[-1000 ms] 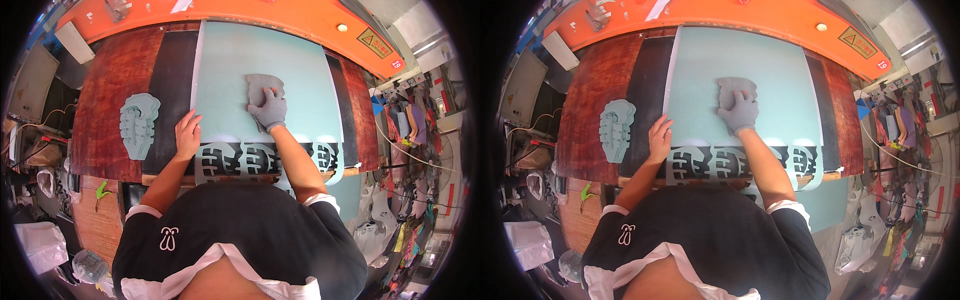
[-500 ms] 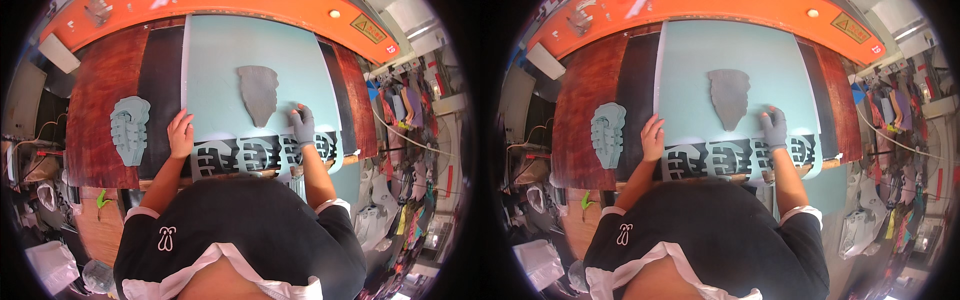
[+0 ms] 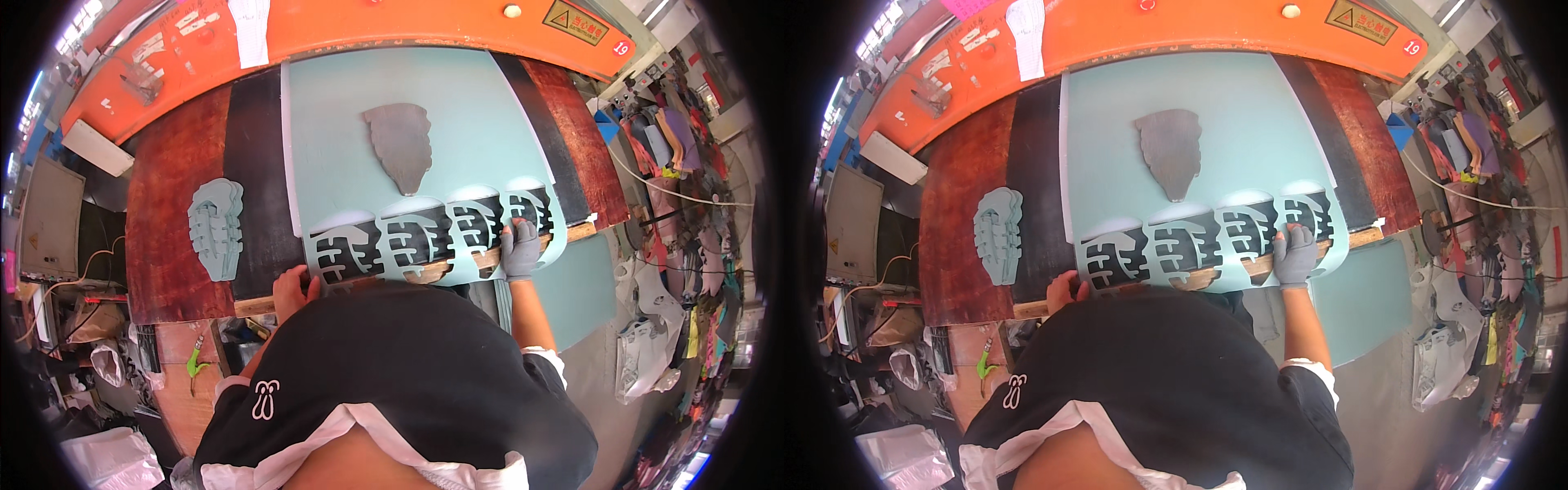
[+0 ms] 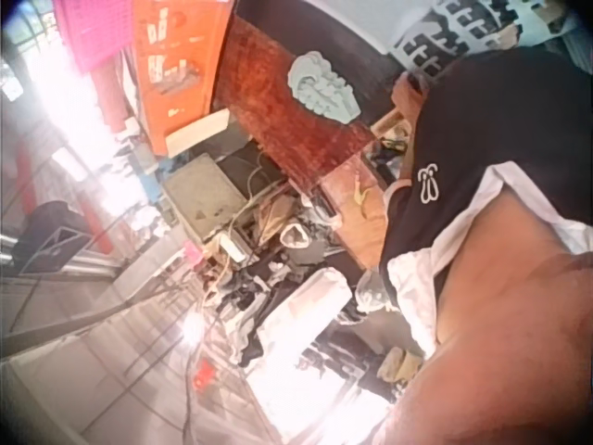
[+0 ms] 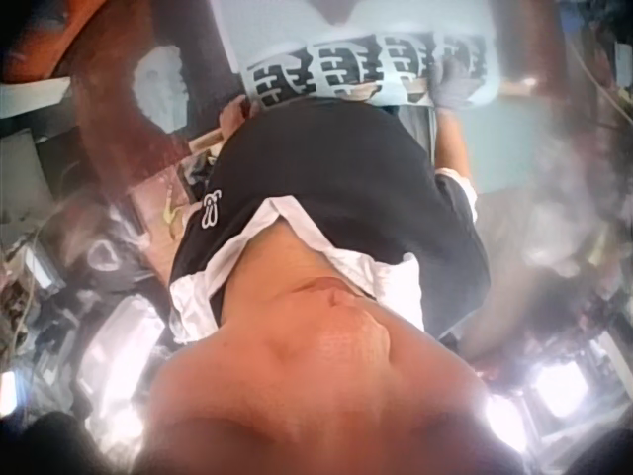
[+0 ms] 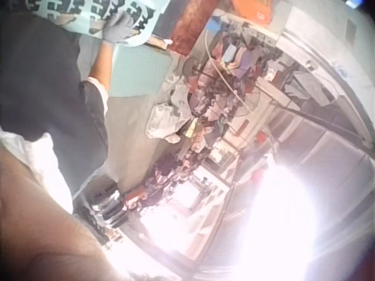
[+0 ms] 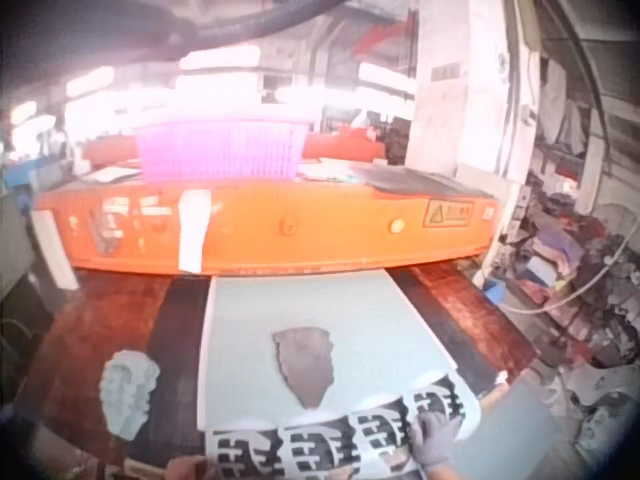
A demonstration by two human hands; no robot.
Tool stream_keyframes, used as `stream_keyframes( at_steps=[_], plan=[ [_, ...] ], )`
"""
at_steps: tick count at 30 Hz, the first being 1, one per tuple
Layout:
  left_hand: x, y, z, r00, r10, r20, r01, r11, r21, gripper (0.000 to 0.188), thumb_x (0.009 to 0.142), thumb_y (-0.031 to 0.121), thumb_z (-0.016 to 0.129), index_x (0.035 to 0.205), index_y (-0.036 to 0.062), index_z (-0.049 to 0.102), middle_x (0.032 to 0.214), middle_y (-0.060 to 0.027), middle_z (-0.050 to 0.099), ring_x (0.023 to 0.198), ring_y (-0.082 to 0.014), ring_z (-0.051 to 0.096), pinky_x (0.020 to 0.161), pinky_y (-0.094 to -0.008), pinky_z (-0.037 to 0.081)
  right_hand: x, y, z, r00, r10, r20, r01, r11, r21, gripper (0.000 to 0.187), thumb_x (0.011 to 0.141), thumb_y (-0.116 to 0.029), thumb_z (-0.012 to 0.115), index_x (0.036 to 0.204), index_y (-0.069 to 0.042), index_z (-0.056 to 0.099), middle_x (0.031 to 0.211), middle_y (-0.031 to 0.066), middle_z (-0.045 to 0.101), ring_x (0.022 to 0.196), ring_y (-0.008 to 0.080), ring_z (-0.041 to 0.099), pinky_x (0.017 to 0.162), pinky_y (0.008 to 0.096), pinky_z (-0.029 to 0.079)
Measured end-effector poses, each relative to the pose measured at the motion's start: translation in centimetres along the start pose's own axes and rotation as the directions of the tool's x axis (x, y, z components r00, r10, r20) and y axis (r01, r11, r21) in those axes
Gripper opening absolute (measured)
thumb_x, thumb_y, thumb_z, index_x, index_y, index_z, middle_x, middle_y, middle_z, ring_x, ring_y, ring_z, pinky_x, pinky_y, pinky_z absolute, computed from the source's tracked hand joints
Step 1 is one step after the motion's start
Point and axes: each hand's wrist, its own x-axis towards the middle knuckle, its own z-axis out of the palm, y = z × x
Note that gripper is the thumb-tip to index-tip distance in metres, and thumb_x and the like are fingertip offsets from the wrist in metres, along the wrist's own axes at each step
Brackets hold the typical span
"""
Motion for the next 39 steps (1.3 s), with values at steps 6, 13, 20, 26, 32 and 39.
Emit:
stream_keyframes(
  at_steps=[6, 13, 20, 26, 32, 39],
  plan=[
    [-0.2, 4.3, 2.8, 0.982, 0.129, -0.135, -0.121, 0.991, 0.060, 0.022, 0.080, 0.017, 0.066, 0.096, 0.0070, 0.057, 0.068, -0.0091, 0.055, 0.061, -0.0285, 0.055, 0.056, -0.0403, 0.043, 1.0, 2.9, -2.7, 0.992, 0.082, -0.100, -0.076, 0.995, 0.056, 0.021, 0.078, -0.021, 0.063, 0.087, -0.002, 0.058, 0.084, 0.0156, 0.058, 0.078, 0.0345, 0.056, 0.068, 0.0415, 0.045],
    [0.4, 6.4, 7.2, 0.962, 0.115, -0.248, -0.079, 0.986, 0.148, 0.012, 0.082, 0.018, 0.062, 0.078, 0.0076, 0.057, 0.064, -0.0090, 0.057, 0.059, -0.0276, 0.057, 0.054, -0.0394, 0.045, 1.6, 8.1, -2.5, 0.989, 0.024, -0.143, -0.012, 0.996, 0.088, 0.023, 0.078, -0.024, 0.064, 0.087, -0.004, 0.058, 0.084, 0.0158, 0.059, 0.079, 0.0342, 0.057, 0.070, 0.0429, 0.046],
    [6.1, -2.4, 8.4, 0.926, -0.129, -0.354, 0.216, 0.952, 0.219, 0.025, 0.088, 0.026, 0.056, 0.073, 0.0060, 0.054, 0.063, -0.0140, 0.058, 0.060, -0.0340, 0.057, 0.055, -0.0440, 0.045, 8.1, 4.4, 6.8, 0.971, -0.170, -0.168, 0.221, 0.907, 0.359, 0.024, 0.081, -0.023, 0.060, 0.096, -0.005, 0.058, 0.092, 0.0169, 0.058, 0.085, 0.0361, 0.055, 0.076, 0.0431, 0.044],
    [8.3, -7.0, 9.4, 0.911, -0.179, -0.371, 0.282, 0.927, 0.245, 0.028, 0.090, 0.029, 0.053, 0.074, 0.0057, 0.052, 0.066, -0.0162, 0.058, 0.065, -0.0368, 0.058, 0.058, -0.0471, 0.044, 20.8, 9.3, 3.2, 0.955, 0.201, -0.220, -0.024, 0.789, 0.614, 0.026, 0.091, -0.022, 0.046, 0.081, 0.000, 0.056, 0.073, 0.0153, 0.056, 0.070, 0.0242, 0.053, 0.068, 0.0348, 0.042],
    [8.3, -6.5, 10.0, 0.888, -0.047, -0.458, 0.212, 0.925, 0.315, 0.025, 0.087, 0.026, 0.055, 0.071, 0.0076, 0.052, 0.064, -0.0142, 0.057, 0.062, -0.0353, 0.057, 0.056, -0.0470, 0.044, 18.9, 15.6, 1.8, 0.996, 0.091, -0.015, -0.031, 0.477, 0.878, 0.024, 0.093, -0.021, 0.048, 0.081, -0.002, 0.057, 0.079, 0.0013, 0.053, 0.075, 0.0098, 0.045, 0.069, 0.0260, 0.040],
    [7.0, -7.3, 10.6, 0.891, -0.040, -0.452, 0.200, 0.929, 0.313, 0.022, 0.084, 0.023, 0.057, 0.070, 0.0085, 0.050, 0.065, -0.0124, 0.057, 0.063, -0.0352, 0.056, 0.055, -0.0463, 0.044, 11.2, 22.6, 7.3, 0.987, -0.085, 0.138, 0.108, 0.979, -0.173, 0.025, 0.084, -0.026, 0.053, 0.077, -0.004, 0.064, 0.079, 0.0186, 0.062, 0.074, 0.0381, 0.058, 0.069, 0.0467, 0.046]
  ],
)
